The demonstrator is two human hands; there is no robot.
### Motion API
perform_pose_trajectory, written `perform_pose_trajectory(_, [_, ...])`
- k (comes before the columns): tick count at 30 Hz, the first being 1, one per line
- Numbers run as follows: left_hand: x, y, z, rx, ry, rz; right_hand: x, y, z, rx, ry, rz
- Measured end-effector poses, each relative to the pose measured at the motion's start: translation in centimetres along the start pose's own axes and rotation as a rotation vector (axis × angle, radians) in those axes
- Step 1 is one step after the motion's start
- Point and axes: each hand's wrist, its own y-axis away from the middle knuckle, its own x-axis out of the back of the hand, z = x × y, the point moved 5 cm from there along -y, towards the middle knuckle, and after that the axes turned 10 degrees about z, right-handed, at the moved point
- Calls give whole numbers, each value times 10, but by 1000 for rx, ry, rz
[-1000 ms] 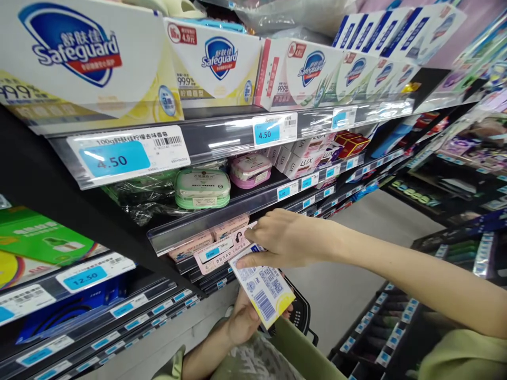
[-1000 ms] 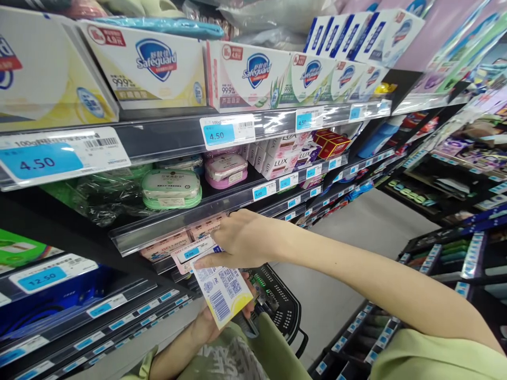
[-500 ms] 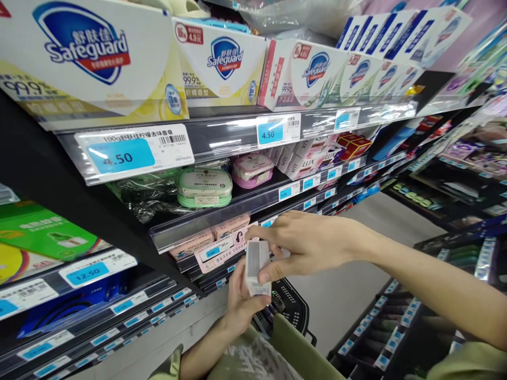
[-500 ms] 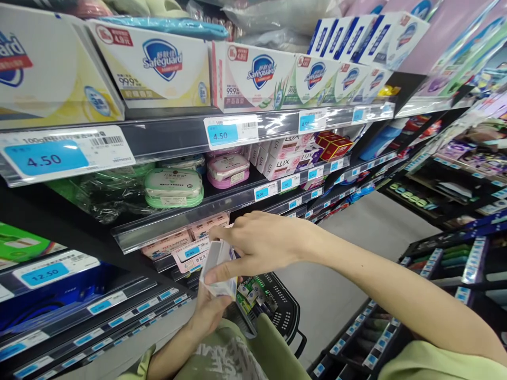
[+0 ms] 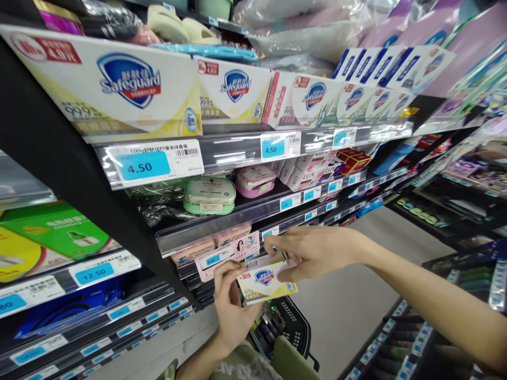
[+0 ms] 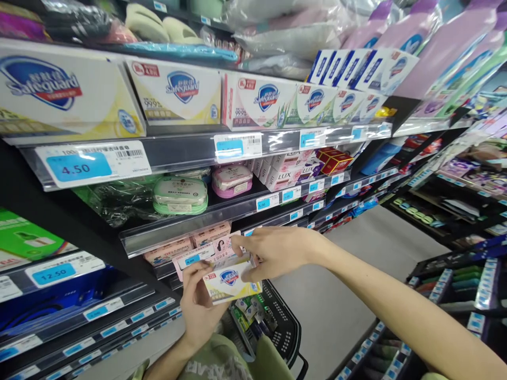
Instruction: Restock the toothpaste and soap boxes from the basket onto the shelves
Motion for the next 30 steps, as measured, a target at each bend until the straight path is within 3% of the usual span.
perform_pose_trajectory(6, [-10,0,23,-282,-95,-102,-2,-6,-16,110,103,-27])
perform_pose_trajectory(12, [-14,-24,48,-623,-148,-145,16,6,-42,271,28,57])
perform_pose_trajectory(16, [-13,-56,78,-833,-203,23,65,29,-45,299,94,340])
perform_pose_trajectory(21, [-34,-103,125,-938,-388,95,153,62,-56,475,142,1057])
perform_pose_trajectory(23, [-48,-120,139,-974,-448,99,178,63,-62,593,61,1233])
perform_pose_trajectory(27, [-69,-149,152,-1006,-577,158,202,35,-72,654,39,1203])
perform_pose_trajectory(30, [-68,-166,153,-1016,-641,265,208,13,-74,591,150,1123])
